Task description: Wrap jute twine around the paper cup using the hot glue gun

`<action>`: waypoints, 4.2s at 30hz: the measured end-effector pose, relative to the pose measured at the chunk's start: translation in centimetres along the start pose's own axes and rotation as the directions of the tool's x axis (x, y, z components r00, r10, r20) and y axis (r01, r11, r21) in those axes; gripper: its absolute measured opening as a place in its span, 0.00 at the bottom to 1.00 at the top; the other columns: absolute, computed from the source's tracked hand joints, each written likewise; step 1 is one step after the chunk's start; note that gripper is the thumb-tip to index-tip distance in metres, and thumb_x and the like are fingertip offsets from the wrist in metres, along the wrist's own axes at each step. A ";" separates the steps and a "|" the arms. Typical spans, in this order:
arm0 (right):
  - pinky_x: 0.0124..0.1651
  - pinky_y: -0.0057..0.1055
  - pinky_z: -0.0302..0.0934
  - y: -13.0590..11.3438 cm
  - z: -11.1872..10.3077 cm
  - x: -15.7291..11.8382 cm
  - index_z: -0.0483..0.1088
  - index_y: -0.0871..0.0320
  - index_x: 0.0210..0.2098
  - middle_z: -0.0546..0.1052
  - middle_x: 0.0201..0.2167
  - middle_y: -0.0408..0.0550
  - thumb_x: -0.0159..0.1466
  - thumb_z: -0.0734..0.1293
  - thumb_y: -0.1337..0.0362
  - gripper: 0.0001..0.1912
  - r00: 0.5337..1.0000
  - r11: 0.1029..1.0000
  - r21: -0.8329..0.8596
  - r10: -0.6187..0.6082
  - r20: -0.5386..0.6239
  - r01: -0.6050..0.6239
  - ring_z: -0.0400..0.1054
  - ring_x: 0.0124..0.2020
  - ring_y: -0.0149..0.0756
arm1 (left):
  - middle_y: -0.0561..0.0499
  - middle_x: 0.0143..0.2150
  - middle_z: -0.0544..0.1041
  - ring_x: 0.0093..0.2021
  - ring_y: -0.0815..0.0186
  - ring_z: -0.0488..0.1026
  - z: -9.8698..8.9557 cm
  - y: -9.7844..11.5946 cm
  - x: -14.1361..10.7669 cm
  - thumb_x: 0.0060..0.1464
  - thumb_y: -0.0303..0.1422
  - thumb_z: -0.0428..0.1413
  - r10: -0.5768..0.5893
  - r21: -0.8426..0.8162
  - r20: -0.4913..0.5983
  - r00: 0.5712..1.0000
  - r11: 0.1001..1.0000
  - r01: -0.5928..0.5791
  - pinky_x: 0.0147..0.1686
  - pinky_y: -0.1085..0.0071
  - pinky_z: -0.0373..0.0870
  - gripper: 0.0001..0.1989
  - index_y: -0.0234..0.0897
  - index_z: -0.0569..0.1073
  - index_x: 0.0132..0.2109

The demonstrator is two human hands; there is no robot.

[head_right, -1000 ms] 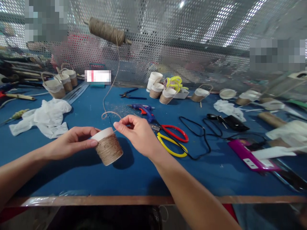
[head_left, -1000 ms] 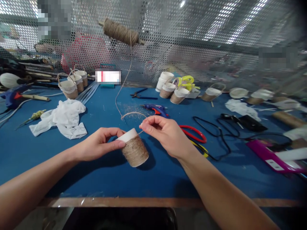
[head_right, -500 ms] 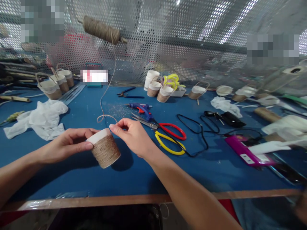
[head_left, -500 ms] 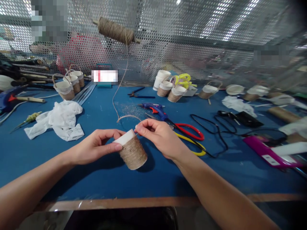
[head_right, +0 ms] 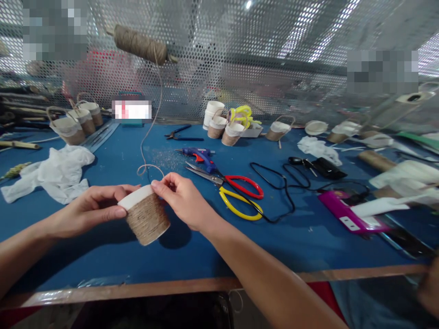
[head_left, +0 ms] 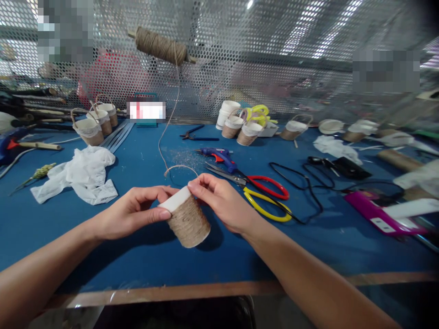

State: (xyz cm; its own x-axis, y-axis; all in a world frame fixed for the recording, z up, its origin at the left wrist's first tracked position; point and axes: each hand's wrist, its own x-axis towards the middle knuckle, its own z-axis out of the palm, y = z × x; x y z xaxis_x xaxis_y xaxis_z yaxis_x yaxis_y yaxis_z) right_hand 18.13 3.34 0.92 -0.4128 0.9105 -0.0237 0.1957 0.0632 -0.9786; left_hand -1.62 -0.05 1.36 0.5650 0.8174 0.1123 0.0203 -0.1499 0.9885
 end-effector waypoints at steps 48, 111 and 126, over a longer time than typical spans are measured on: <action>0.34 0.33 0.60 1.2 1.5 -0.3 0.60 0.57 0.32 0.68 0.30 0.48 0.64 0.55 0.61 0.08 0.893 0.703 -0.624 -0.449 -0.016 0.342 0.64 0.31 0.35 | 0.56 0.25 0.64 0.27 0.71 0.59 2.7 -0.6 1.2 0.48 0.32 0.54 -0.178 0.213 -0.253 0.951 0.949 0.234 0.27 0.75 0.57 0.07 0.32 0.66 0.27; 0.44 0.40 0.63 2.3 -9.8 9.4 0.64 0.59 0.48 0.68 0.48 0.51 0.63 0.62 0.61 0.15 0.913 0.541 -0.737 0.192 -0.360 -0.404 0.66 0.44 0.38 | 0.51 0.28 0.69 0.31 0.67 0.64 1.7 -1.6 1.0 0.51 0.32 0.52 0.002 0.184 -0.271 0.963 0.982 0.050 0.34 0.70 0.60 0.09 0.33 0.68 0.26; 0.23 0.25 0.61 -3.5 -5.6 -1.4 0.69 0.60 0.30 0.73 0.21 0.44 0.55 0.67 0.56 0.12 0.996 0.955 -0.294 0.067 0.057 -0.047 0.64 0.19 0.27 | 0.46 0.33 0.74 0.35 0.63 0.68 1.4 -1.8 1.3 0.51 0.32 0.52 -0.004 0.212 -0.320 0.948 0.974 0.076 0.40 0.68 0.63 0.08 0.31 0.71 0.29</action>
State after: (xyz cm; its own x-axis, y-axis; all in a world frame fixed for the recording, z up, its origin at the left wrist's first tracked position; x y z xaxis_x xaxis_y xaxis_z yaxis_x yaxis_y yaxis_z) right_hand 23.05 4.16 5.51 -0.4489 0.8879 -0.1005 0.4679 0.1378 -0.8730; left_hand 0.21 0.52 -0.45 0.2716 0.9530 0.1345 0.2373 -0.2018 0.9502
